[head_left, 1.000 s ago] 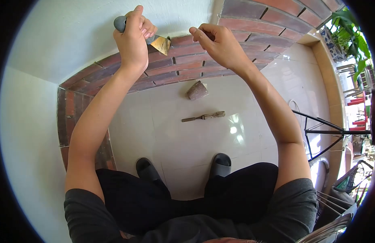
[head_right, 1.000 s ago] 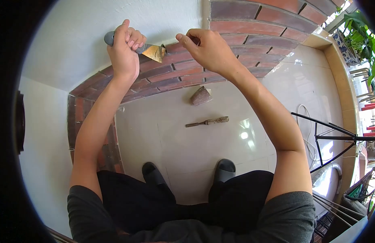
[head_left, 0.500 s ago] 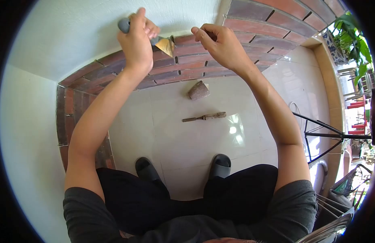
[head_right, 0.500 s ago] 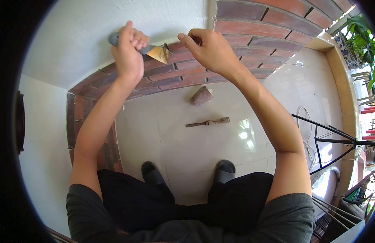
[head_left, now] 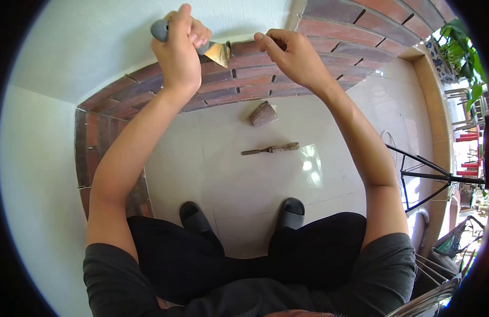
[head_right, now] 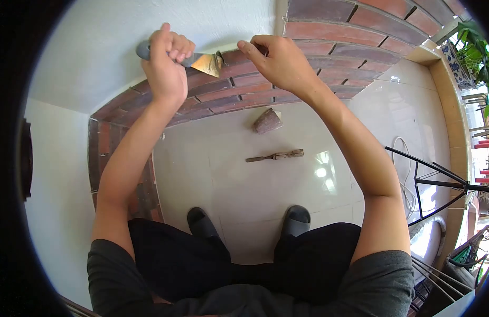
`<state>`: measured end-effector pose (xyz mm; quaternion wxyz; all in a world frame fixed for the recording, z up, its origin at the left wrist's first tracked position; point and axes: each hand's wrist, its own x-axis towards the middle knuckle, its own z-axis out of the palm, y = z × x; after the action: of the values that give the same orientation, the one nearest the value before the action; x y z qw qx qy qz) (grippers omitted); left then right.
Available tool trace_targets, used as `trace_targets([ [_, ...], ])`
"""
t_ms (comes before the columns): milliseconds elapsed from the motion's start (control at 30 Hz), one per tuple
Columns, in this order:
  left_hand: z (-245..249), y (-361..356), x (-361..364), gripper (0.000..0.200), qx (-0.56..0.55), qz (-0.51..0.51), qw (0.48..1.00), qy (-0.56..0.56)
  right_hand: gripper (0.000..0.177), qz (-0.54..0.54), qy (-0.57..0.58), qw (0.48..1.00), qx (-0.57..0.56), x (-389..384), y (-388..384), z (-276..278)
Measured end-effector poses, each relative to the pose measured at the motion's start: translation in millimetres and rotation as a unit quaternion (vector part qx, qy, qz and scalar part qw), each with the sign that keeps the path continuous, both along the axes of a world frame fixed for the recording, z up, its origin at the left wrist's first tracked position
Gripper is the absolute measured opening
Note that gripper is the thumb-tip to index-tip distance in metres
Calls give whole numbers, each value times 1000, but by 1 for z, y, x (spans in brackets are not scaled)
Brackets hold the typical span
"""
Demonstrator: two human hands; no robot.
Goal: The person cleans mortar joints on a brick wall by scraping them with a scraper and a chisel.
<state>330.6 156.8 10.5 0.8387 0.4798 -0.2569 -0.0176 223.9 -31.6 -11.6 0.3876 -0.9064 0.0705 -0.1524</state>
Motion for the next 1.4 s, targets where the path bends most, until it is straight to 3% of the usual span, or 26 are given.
trace_targets([
  [167, -27, -4, 3, 37, 22, -18, 999, 16, 51, -6, 14, 1000, 7, 1, 1, -7],
  [333, -7, -5, -8, 39, 8, -32, 999, -33, 49, -1, 15, 1000, 14, -2, -2, -11],
  [467, -26, -3, -17, 37, 131, -8, 989, -75, 54, 7, 45, 998, 47, -2, -7, -7],
  [533, -28, 6, -38, 28, 250, -9, 942, -225, 60, 51, 89, 986, 132, -2, -11, -6],
  [567, -34, 6, -44, 27, 224, -35, 906, -357, 63, 92, 223, 951, 193, -11, -15, 7],
  [600, -40, 5, -50, 27, 194, -60, 851, -484, 65, 129, 273, 915, 266, -21, -12, 6],
  [667, -46, 9, -74, 23, 259, -16, 707, -658, 68, 199, 364, 816, 402, -34, -7, 6],
  [700, -56, 17, -83, 17, 311, -21, 646, -697, 58, 224, 369, 782, 450, -33, -13, -23],
  [800, -76, 20, -94, 16, 348, 80, 590, -725, 48, 252, 338, 775, 470, -50, 6, -34],
  [933, -90, 27, -95, 45, 390, 92, 532, -746, 42, 181, 377, 748, 516, -57, 17, -45],
  [1033, -91, 30, -102, 55, 394, 14, 580, -713, 43, 175, 369, 758, 510, -53, 11, -54],
  [1067, -91, 32, -103, 58, 387, 4, 584, -713, 42, 177, 355, 779, 485, -55, 6, -51],
  [1167, -90, 44, -100, 61, 354, -25, 619, -701, 40, 157, 290, 933, 144, -50, -18, -42],
  [1233, -80, 56, -98, 58, 412, -140, 728, -530, 39, 113, 184, 973, -87, -49, -31, -30],
  [1267, -77, 62, -97, 57, 432, -195, 766, -434, 37, 71, 183, 974, -114, -53, -31, -20],
  [1300, -92, 66, -96, 49, 462, -316, 814, -155, 36, 28, 181, 973, -141, -59, -25, -3],
  [1333, -131, 77, -76, 46, 475, -446, 759, 11, 36, -15, 178, 970, -166, -63, -20, 13],
  [1367, -161, 91, -54, 46, 467, -553, 668, 176, 32, -23, 169, 974, -151, -64, -17, 22],
  [1400, -160, 107, -59, 49, 666, -474, 530, -224, 32, -14, 145, 973, -179, -64, -15, 23],
])
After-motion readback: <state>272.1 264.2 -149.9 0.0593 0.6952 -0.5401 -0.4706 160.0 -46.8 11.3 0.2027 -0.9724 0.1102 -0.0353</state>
